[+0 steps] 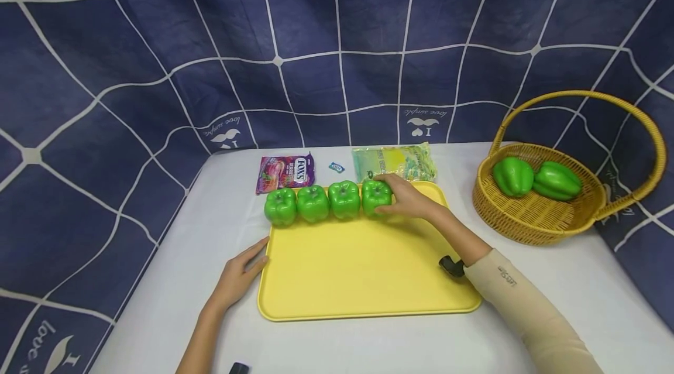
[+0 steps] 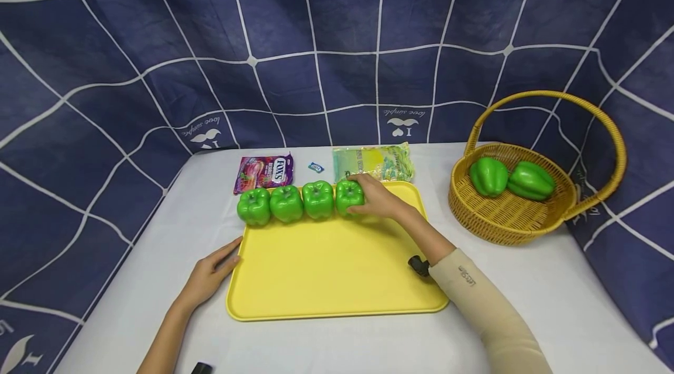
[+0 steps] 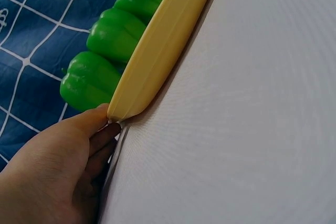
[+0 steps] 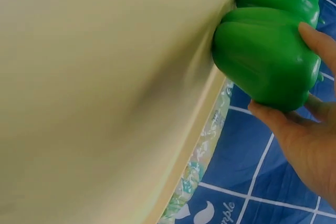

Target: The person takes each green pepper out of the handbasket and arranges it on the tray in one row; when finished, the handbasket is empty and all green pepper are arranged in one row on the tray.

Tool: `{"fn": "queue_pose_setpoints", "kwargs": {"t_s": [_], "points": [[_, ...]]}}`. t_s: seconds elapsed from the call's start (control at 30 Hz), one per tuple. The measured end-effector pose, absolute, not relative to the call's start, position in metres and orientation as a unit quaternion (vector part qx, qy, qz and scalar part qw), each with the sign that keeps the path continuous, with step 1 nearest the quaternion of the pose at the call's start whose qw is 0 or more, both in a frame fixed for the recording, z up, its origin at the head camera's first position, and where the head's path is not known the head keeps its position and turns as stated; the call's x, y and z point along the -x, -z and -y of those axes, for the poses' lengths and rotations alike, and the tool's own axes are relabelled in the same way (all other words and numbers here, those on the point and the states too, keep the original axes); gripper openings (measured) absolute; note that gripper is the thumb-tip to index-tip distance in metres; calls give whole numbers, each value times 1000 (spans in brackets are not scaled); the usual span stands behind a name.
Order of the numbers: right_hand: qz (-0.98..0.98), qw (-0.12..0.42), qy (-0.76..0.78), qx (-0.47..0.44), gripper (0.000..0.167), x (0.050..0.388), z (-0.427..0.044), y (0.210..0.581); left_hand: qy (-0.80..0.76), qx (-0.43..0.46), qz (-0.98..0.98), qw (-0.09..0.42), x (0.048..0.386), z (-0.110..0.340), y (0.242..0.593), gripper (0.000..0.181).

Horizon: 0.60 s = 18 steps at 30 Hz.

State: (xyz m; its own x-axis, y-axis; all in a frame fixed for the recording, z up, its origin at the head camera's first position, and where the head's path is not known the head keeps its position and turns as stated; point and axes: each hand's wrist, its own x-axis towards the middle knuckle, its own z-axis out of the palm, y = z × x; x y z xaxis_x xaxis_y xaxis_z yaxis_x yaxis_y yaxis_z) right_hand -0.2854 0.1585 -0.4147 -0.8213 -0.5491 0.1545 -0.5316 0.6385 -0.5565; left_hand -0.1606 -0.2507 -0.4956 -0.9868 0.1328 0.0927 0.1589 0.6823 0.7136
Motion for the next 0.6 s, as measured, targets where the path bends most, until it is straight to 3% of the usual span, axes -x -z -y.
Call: {"fn": "queue_pose_setpoints", "kwargs": {"t_s": [0.6], "points": [[-902,16,308,301,78,286,-155,417,392,85,916,20,159,251,495,49]]}}
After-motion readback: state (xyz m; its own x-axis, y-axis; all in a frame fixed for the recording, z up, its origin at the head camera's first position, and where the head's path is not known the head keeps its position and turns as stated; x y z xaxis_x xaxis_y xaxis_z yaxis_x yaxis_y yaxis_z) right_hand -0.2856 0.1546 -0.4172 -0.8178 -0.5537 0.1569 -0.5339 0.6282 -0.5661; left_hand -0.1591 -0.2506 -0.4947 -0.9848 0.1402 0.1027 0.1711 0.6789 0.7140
